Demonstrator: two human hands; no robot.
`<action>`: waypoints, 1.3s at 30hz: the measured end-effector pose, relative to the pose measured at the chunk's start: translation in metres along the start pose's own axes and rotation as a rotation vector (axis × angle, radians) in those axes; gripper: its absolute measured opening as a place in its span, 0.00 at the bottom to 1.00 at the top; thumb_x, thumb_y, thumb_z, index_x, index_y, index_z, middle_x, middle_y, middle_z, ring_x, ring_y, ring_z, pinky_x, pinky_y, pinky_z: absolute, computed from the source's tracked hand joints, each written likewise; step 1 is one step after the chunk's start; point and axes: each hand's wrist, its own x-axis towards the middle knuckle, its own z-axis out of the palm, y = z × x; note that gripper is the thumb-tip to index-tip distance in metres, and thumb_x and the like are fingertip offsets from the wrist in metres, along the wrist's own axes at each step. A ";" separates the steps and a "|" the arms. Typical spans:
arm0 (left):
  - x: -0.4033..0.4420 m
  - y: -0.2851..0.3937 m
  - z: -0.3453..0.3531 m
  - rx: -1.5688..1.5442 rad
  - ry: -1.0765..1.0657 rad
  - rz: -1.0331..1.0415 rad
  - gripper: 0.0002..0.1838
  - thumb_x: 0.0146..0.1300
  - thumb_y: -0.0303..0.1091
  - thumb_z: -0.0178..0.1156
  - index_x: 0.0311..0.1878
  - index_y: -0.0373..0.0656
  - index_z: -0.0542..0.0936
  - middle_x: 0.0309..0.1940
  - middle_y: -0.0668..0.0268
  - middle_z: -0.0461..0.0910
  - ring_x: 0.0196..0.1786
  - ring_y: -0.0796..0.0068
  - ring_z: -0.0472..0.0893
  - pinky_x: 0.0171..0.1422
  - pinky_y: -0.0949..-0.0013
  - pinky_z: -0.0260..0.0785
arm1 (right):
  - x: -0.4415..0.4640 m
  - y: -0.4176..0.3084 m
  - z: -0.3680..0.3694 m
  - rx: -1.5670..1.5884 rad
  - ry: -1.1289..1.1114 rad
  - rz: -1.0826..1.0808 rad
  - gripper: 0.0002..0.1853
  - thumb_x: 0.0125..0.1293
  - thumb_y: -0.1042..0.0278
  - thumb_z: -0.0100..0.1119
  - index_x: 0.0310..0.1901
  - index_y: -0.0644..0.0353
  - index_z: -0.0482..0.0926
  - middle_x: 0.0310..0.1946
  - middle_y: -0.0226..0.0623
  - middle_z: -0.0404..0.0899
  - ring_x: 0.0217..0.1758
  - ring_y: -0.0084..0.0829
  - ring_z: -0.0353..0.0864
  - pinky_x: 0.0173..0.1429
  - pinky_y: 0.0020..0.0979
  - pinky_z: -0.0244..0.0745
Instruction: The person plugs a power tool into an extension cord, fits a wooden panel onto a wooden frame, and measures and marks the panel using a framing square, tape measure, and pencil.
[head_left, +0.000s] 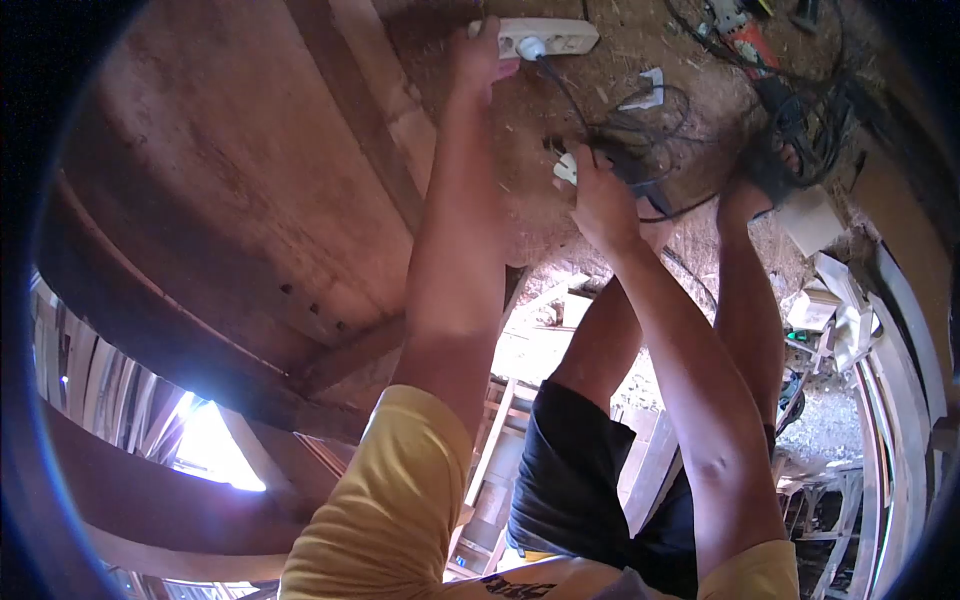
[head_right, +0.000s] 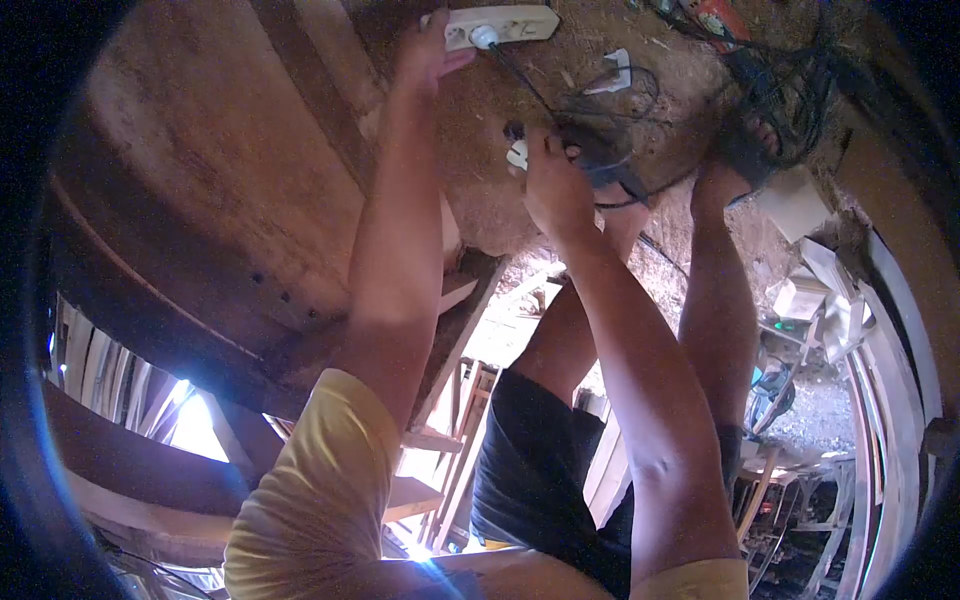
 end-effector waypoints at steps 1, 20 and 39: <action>-0.007 0.000 -0.003 0.008 -0.036 -0.079 0.25 0.70 0.44 0.62 0.57 0.30 0.76 0.43 0.50 0.84 0.33 0.54 0.88 0.33 0.59 0.87 | 0.007 0.002 0.002 0.002 0.001 -0.004 0.25 0.68 0.62 0.64 0.64 0.60 0.70 0.56 0.60 0.78 0.49 0.64 0.84 0.51 0.56 0.81; -0.082 -0.023 0.019 -0.064 -0.028 -0.122 0.28 0.70 0.54 0.59 0.54 0.34 0.83 0.45 0.58 0.85 0.43 0.68 0.86 0.43 0.63 0.84 | 0.085 -0.018 -0.015 0.401 0.333 0.063 0.17 0.70 0.60 0.69 0.52 0.64 0.84 0.36 0.48 0.88 0.36 0.34 0.88 0.45 0.34 0.80; -0.109 -0.043 0.026 -0.245 -0.064 -0.172 0.29 0.74 0.55 0.54 0.58 0.35 0.79 0.43 0.59 0.84 0.43 0.68 0.86 0.43 0.65 0.85 | 0.096 -0.007 -0.018 0.536 0.237 0.187 0.25 0.52 0.59 0.83 0.44 0.65 0.80 0.41 0.53 0.88 0.48 0.51 0.89 0.51 0.45 0.81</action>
